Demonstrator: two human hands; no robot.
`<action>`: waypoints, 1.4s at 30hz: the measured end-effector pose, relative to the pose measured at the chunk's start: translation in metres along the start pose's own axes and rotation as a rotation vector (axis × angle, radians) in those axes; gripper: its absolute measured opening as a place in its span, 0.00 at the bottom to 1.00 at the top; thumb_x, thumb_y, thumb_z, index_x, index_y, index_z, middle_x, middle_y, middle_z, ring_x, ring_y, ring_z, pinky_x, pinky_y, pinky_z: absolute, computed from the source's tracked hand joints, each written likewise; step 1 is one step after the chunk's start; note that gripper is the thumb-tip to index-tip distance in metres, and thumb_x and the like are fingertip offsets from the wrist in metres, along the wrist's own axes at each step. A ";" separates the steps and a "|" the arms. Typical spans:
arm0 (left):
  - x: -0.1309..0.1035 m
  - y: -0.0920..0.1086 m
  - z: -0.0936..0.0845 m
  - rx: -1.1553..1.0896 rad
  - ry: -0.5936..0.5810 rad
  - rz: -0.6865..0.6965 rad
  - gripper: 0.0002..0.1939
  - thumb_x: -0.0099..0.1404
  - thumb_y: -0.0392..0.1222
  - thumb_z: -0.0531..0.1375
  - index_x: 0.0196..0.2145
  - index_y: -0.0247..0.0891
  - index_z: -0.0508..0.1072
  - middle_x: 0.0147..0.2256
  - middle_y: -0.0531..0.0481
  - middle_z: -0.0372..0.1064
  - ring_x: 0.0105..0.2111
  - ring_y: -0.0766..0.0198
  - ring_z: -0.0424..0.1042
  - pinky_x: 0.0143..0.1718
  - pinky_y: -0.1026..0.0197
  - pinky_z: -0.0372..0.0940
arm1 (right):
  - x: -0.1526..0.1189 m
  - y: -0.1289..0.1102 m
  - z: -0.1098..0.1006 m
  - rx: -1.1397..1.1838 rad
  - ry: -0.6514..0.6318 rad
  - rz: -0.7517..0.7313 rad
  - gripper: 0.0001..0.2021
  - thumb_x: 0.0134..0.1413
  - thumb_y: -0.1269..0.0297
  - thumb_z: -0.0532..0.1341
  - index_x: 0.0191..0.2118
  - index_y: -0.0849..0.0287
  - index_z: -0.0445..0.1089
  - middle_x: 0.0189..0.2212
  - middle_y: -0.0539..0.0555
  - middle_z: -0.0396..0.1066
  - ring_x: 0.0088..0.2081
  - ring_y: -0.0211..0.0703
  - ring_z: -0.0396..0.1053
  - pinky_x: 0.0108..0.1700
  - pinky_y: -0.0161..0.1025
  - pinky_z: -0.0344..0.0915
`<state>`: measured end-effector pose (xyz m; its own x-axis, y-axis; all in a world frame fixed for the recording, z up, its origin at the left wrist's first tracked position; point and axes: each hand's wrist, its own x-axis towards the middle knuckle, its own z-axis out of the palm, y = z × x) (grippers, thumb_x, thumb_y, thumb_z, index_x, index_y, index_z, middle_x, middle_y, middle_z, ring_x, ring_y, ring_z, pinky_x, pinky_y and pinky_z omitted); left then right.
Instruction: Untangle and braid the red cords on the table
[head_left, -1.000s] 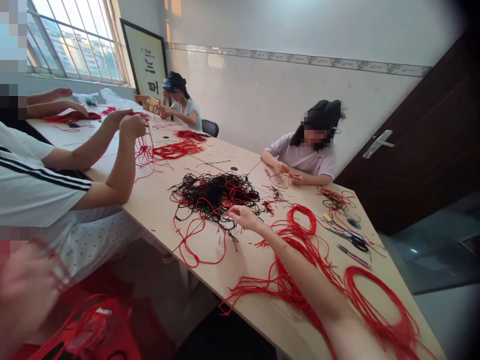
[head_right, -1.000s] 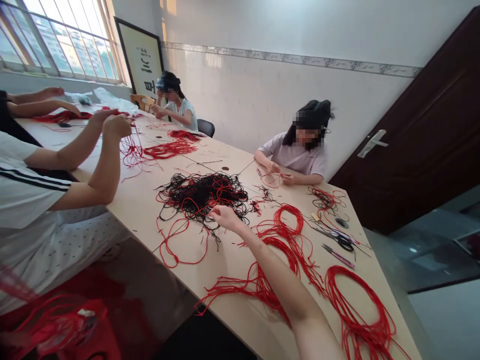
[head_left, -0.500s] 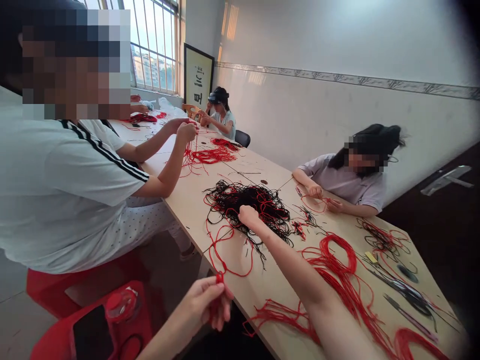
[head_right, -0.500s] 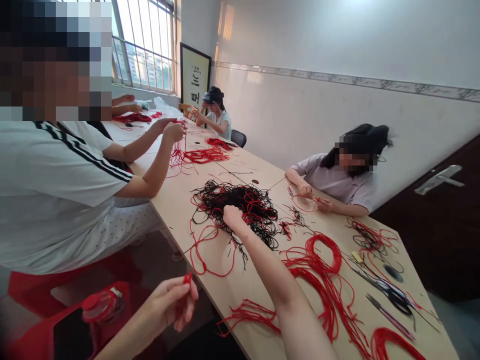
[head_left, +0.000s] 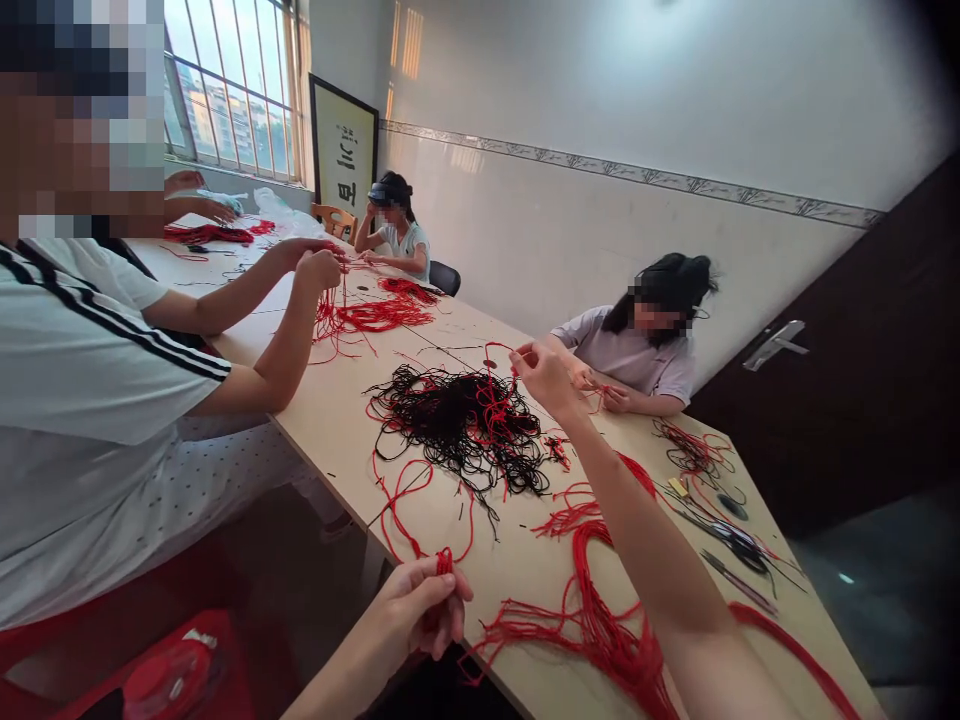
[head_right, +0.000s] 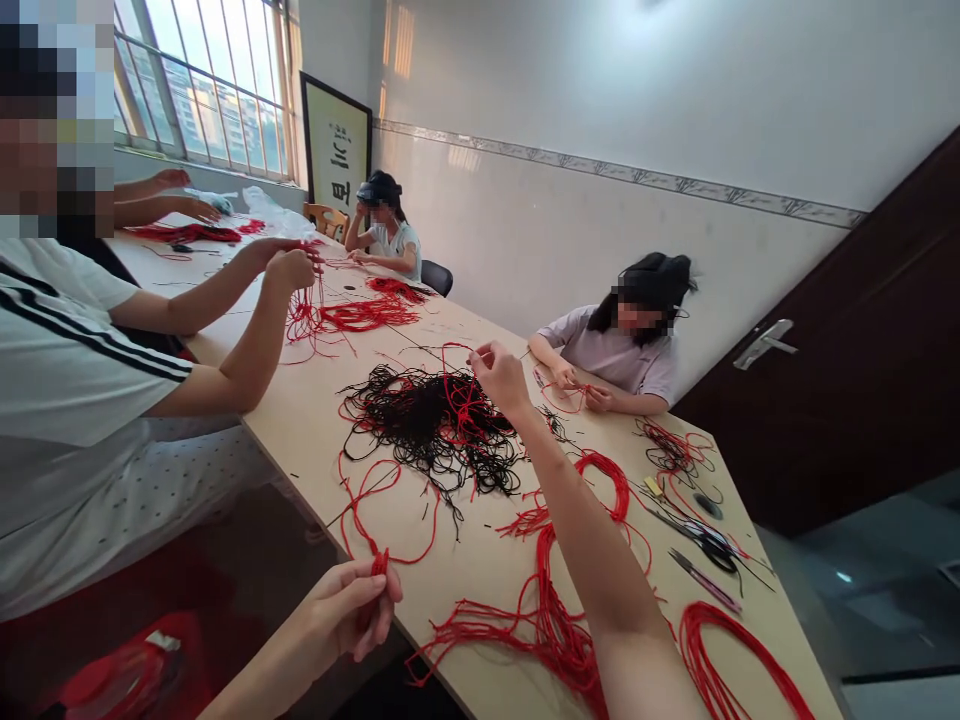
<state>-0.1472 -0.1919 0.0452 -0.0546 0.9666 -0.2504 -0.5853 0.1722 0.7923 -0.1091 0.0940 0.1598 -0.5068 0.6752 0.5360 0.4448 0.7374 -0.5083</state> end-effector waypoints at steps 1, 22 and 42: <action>0.001 0.002 0.000 0.003 0.005 0.008 0.22 0.47 0.56 0.65 0.24 0.32 0.70 0.15 0.50 0.65 0.11 0.74 0.55 0.13 0.70 0.44 | 0.000 -0.003 -0.006 0.020 0.041 -0.008 0.13 0.58 0.58 0.52 0.36 0.63 0.66 0.27 0.54 0.73 0.29 0.37 0.71 0.33 0.33 0.63; 0.025 0.042 0.026 0.180 0.324 0.442 0.19 0.54 0.51 0.63 0.37 0.34 0.70 0.24 0.55 0.60 0.22 0.73 0.56 0.24 0.69 0.53 | -0.111 -0.065 -0.075 0.090 0.198 -0.156 0.07 0.54 0.61 0.58 0.29 0.58 0.67 0.21 0.47 0.69 0.23 0.34 0.67 0.28 0.33 0.62; 0.032 0.066 0.078 -0.057 0.035 0.429 0.14 0.51 0.36 0.65 0.17 0.34 0.62 0.16 0.57 0.49 0.21 0.72 0.53 0.21 0.70 0.56 | -0.181 0.065 -0.133 -0.233 -0.001 -0.094 0.05 0.56 0.71 0.54 0.34 0.60 0.66 0.32 0.56 0.71 0.36 0.46 0.68 0.41 0.43 0.63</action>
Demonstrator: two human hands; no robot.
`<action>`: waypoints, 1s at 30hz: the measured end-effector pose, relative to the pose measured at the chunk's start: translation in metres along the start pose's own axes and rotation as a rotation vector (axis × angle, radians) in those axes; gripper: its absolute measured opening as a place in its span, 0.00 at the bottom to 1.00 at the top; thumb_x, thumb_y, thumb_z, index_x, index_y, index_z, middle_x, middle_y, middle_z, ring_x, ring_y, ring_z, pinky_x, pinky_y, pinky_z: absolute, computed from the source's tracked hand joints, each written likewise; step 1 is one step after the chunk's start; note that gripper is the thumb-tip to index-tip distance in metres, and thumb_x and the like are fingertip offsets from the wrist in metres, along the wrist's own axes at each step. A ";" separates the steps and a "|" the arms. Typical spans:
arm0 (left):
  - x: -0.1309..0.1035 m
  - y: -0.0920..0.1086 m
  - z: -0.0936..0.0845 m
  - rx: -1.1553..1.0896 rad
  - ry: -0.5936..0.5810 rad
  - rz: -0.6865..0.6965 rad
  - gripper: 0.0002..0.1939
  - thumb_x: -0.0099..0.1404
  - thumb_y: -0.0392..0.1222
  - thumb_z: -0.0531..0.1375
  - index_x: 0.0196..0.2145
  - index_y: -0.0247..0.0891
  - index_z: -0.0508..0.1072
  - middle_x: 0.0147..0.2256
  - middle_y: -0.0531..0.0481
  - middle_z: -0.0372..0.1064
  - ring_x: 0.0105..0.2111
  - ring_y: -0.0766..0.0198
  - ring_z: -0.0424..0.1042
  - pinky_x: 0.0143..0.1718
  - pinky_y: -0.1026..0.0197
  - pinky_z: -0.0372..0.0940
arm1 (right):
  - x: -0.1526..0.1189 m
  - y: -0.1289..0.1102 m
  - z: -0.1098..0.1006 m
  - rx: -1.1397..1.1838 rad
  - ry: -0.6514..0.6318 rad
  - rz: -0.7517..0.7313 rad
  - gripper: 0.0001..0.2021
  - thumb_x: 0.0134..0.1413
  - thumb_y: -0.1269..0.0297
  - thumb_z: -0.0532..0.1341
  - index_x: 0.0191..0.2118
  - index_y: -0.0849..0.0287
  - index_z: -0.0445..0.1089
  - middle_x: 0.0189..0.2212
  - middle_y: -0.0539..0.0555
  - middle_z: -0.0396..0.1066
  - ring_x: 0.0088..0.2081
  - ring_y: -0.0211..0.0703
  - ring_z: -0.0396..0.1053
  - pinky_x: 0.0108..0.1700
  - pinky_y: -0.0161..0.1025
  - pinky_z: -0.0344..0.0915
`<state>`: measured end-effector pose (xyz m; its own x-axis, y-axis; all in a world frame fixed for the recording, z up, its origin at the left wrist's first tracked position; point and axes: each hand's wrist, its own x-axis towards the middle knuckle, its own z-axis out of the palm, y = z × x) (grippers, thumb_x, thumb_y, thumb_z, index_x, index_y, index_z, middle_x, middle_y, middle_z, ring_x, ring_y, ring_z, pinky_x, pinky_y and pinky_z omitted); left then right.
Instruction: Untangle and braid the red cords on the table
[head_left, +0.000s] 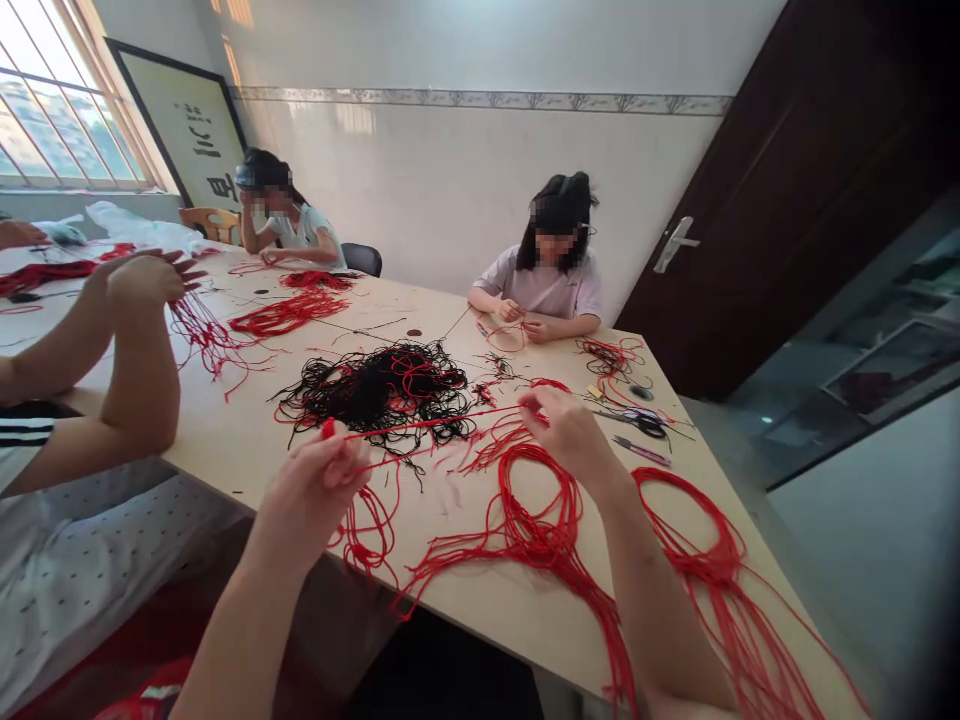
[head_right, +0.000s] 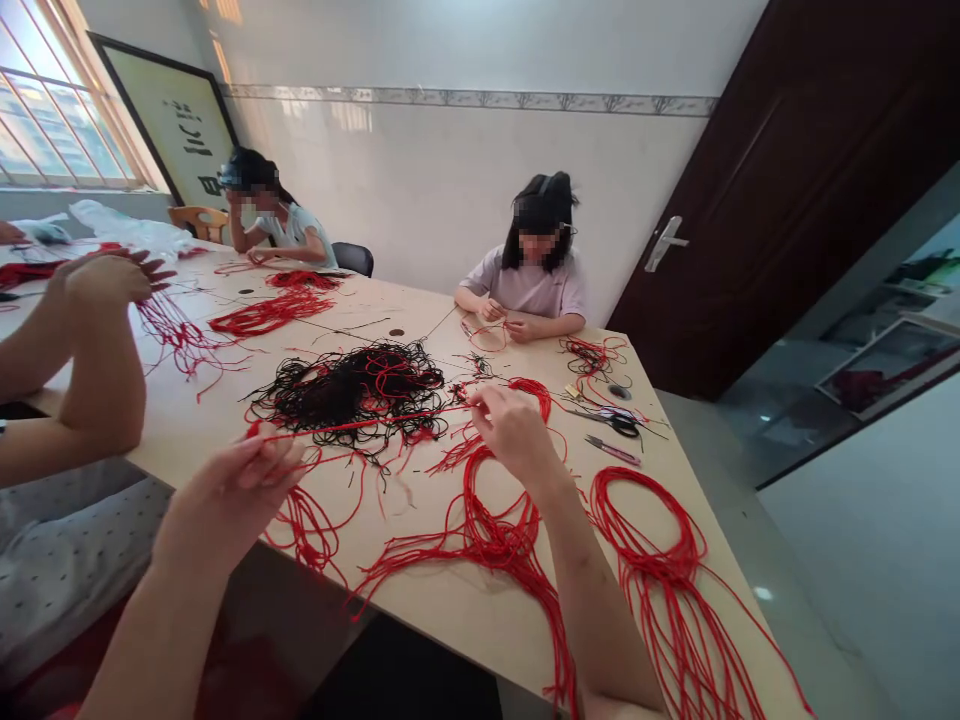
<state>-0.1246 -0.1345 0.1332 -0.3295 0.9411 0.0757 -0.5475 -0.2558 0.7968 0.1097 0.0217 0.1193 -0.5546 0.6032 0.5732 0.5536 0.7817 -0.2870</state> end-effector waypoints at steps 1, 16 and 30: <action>0.002 0.002 0.001 -0.010 0.021 0.013 0.13 0.51 0.36 0.64 0.18 0.34 0.63 0.16 0.57 0.50 0.21 0.72 0.53 0.21 0.70 0.57 | 0.000 0.004 -0.002 -0.009 0.027 0.020 0.05 0.56 0.70 0.53 0.33 0.60 0.66 0.32 0.57 0.71 0.36 0.47 0.68 0.41 0.44 0.63; 0.012 -0.018 0.002 -0.329 -0.008 0.011 0.03 0.57 0.29 0.58 0.28 0.31 0.66 0.16 0.61 0.48 0.16 0.77 0.54 0.18 0.71 0.56 | -0.012 -0.020 -0.032 1.331 -0.127 0.344 0.09 0.52 0.59 0.62 0.31 0.59 0.66 0.16 0.42 0.56 0.17 0.33 0.66 0.24 0.34 0.68; 0.003 -0.031 0.008 0.075 -0.134 -0.236 0.12 0.59 0.45 0.62 0.25 0.33 0.69 0.12 0.61 0.49 0.11 0.79 0.44 0.15 0.71 0.43 | -0.006 0.000 -0.028 1.024 -0.088 0.374 0.10 0.54 0.57 0.58 0.32 0.60 0.66 0.17 0.46 0.64 0.18 0.35 0.65 0.26 0.36 0.66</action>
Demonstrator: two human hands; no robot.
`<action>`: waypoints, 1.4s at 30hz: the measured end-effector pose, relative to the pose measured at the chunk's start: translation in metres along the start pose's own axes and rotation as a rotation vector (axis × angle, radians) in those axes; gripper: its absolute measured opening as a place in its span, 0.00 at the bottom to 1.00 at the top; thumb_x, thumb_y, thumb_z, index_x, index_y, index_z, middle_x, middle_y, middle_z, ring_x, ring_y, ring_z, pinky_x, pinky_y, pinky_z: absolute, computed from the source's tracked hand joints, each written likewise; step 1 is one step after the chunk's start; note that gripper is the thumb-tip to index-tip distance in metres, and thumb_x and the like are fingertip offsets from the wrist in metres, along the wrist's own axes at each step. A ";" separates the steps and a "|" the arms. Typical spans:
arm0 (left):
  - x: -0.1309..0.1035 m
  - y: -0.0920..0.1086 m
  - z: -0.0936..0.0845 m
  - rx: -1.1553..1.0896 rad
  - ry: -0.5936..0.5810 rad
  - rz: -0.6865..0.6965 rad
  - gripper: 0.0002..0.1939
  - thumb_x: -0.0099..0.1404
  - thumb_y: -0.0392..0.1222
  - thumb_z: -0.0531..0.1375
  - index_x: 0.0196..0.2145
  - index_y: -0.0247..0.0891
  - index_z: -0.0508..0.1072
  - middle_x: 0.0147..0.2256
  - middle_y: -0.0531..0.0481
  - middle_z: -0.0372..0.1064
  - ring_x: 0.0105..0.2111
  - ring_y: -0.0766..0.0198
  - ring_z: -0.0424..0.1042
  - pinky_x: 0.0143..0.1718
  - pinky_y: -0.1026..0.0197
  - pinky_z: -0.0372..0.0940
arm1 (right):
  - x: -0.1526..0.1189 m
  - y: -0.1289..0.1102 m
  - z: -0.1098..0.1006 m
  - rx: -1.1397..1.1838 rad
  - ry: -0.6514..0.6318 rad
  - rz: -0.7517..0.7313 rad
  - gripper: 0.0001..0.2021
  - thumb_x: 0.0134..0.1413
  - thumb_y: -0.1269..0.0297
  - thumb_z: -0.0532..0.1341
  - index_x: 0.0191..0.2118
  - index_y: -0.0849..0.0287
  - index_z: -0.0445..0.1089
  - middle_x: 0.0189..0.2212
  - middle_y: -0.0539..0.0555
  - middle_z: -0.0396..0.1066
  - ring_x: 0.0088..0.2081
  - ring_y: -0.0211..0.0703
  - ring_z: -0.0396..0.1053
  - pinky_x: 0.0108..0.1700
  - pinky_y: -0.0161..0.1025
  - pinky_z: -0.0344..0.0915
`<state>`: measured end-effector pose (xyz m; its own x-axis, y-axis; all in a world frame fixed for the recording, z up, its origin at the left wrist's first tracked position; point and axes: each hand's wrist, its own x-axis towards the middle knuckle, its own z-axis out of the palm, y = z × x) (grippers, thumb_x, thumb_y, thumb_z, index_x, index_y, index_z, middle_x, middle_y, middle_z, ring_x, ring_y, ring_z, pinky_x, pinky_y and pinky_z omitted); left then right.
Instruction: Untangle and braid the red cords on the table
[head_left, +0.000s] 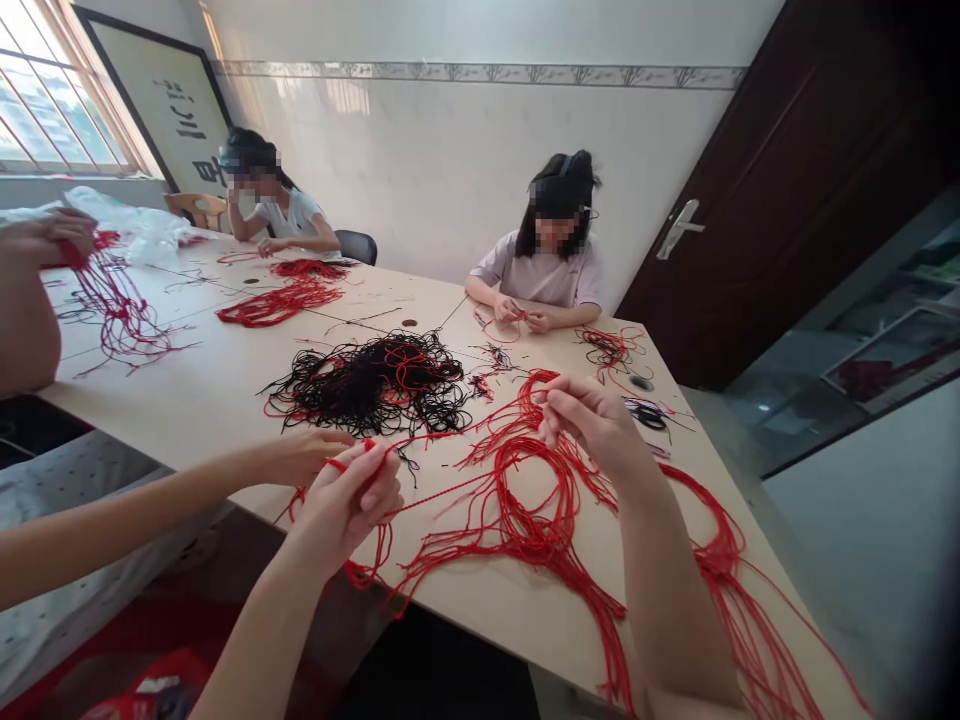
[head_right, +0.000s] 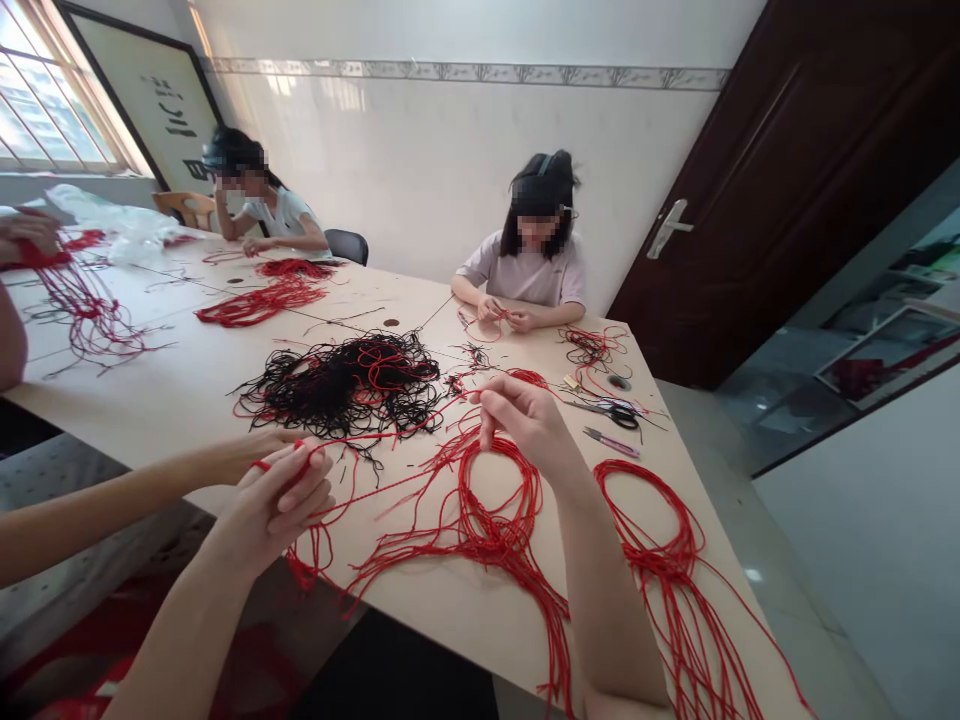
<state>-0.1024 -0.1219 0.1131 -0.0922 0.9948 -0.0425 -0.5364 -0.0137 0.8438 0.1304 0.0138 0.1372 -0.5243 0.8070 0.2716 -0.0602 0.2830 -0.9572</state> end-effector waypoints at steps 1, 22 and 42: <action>0.000 -0.001 0.000 0.019 0.003 -0.007 0.12 0.59 0.45 0.62 0.26 0.33 0.70 0.12 0.61 0.48 0.11 0.79 0.43 0.15 0.72 0.43 | 0.001 0.002 0.000 -0.108 -0.053 0.029 0.10 0.55 0.58 0.57 0.32 0.60 0.66 0.18 0.47 0.65 0.20 0.36 0.67 0.28 0.37 0.67; 0.001 -0.007 0.001 0.061 -0.226 -0.132 0.16 0.63 0.46 0.54 0.40 0.34 0.76 0.35 0.41 0.74 0.38 0.56 0.72 0.43 0.57 0.63 | -0.004 0.007 0.048 -0.383 -0.077 -0.383 0.07 0.59 0.67 0.56 0.38 0.56 0.71 0.37 0.55 0.67 0.41 0.41 0.67 0.44 0.42 0.66; -0.006 -0.008 0.015 -0.154 -0.208 -0.296 0.10 0.64 0.43 0.55 0.36 0.37 0.74 0.34 0.45 0.72 0.34 0.59 0.72 0.35 0.57 0.68 | -0.034 -0.016 0.076 -0.702 -0.316 -0.768 0.16 0.55 0.76 0.52 0.48 0.60 0.66 0.37 0.57 0.72 0.50 0.46 0.64 0.51 0.49 0.64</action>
<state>-0.0851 -0.1262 0.1148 0.2487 0.9571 -0.1490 -0.6357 0.2773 0.7204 0.0846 -0.0575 0.1357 -0.7550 0.1466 0.6392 -0.0195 0.9693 -0.2453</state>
